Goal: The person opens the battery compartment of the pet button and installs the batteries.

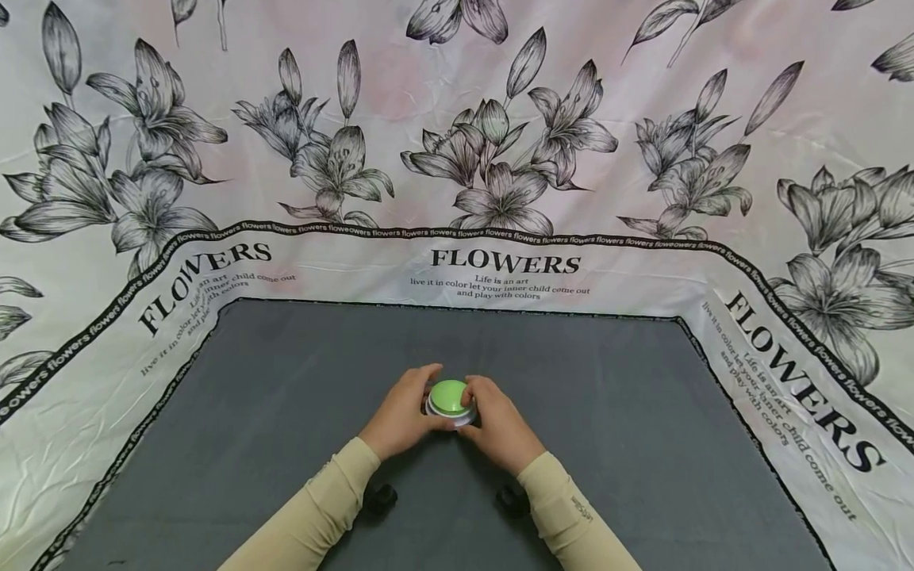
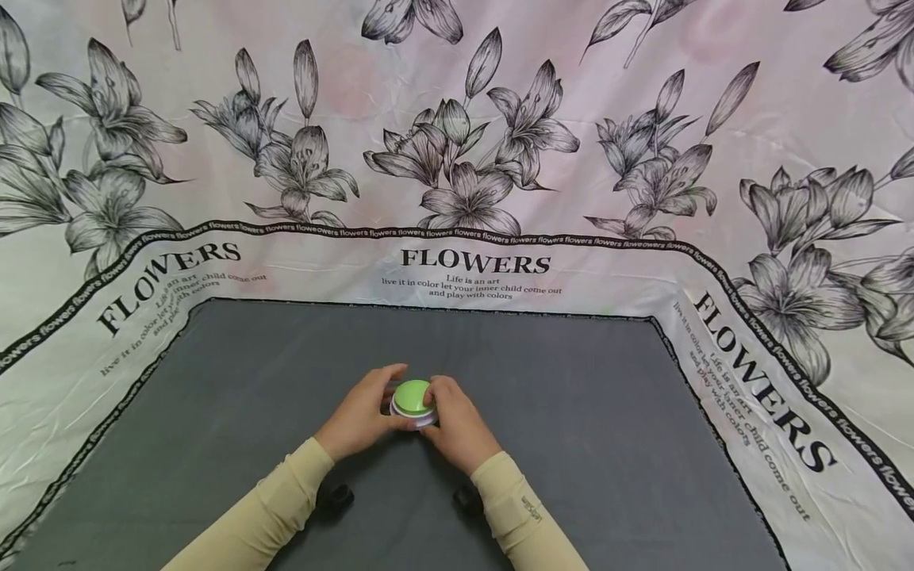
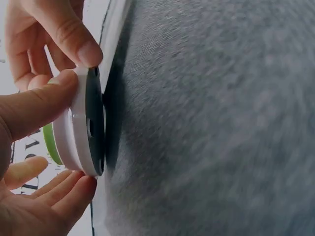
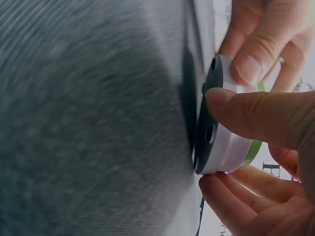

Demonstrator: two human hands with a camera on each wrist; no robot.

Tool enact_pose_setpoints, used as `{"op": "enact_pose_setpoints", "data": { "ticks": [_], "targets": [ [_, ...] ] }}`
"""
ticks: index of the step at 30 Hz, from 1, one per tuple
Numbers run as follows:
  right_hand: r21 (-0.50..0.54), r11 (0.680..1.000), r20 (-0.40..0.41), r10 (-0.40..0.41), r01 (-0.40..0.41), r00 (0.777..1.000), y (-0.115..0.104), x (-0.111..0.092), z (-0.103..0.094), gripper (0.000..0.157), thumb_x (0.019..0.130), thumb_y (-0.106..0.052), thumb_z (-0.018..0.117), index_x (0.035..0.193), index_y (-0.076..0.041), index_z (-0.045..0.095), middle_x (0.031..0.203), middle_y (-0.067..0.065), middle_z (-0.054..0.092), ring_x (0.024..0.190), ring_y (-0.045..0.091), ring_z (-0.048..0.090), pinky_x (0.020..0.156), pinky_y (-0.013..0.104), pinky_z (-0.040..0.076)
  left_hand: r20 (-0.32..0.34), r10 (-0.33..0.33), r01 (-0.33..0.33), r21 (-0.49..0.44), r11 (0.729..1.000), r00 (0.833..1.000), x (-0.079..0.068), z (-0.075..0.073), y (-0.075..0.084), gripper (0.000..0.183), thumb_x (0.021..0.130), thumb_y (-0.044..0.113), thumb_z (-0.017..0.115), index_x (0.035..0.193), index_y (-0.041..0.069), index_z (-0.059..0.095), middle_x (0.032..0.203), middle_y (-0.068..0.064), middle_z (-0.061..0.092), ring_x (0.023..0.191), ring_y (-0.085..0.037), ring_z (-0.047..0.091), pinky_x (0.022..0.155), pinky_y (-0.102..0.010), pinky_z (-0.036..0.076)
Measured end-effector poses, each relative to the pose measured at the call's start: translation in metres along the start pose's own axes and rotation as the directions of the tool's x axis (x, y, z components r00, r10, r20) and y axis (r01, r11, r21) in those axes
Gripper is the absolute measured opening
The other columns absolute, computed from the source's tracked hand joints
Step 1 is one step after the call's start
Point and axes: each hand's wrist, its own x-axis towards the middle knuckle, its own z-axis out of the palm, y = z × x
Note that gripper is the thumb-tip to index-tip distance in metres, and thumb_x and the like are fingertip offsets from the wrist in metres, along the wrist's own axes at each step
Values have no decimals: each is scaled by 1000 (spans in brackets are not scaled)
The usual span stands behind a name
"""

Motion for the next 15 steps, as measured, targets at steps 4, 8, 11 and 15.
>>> {"op": "enact_pose_setpoints", "data": {
  "ticks": [4, 8, 11, 15],
  "targets": [
    [-46, 998, 3, -46, 46, 999, 0, -2, 4, 42, 86, -1, 90, 104, -12, 53, 148, 22, 59, 132, 38, 64, 102, 49, 57, -14, 0, 1, 85, 996, 1000, -1, 5, 1, 92, 87, 27, 95, 162, 6, 47, 148, -19, 55, 128, -31, 62, 108, -50, 52],
    [-107, 991, 5, -76, 76, 997, 2, -2, 6, 41, 86, 0, 90, 98, -12, 54, 144, 18, 62, 131, 38, 62, 102, 49, 56, -13, -1, 3, 108, 994, 1000, -1, 9, 2, 91, 86, 24, 96, 161, 5, 48, 146, -20, 53, 125, -33, 62, 106, -50, 53],
    [-117, 990, 17, -74, 75, 997, 3, -3, 5, 38, 87, -3, 91, 98, -11, 55, 147, 20, 60, 133, 39, 61, 103, 50, 56, 6, 13, -13, 117, 993, 1000, -1, 11, 0, 91, 87, 25, 94, 161, 4, 46, 147, -21, 51, 126, -34, 62, 106, -50, 53],
    [-113, 994, 25, -5, 8, 1000, 7, -9, -4, 43, 87, -17, 93, 115, -7, 62, 156, 23, 56, 141, 40, 58, 111, 53, 53, 30, 15, -19, 146, 989, 999, -6, 6, -7, 95, 92, 43, 89, 165, 5, 41, 158, -19, 47, 140, -35, 58, 113, -52, 51]
  ]
}}
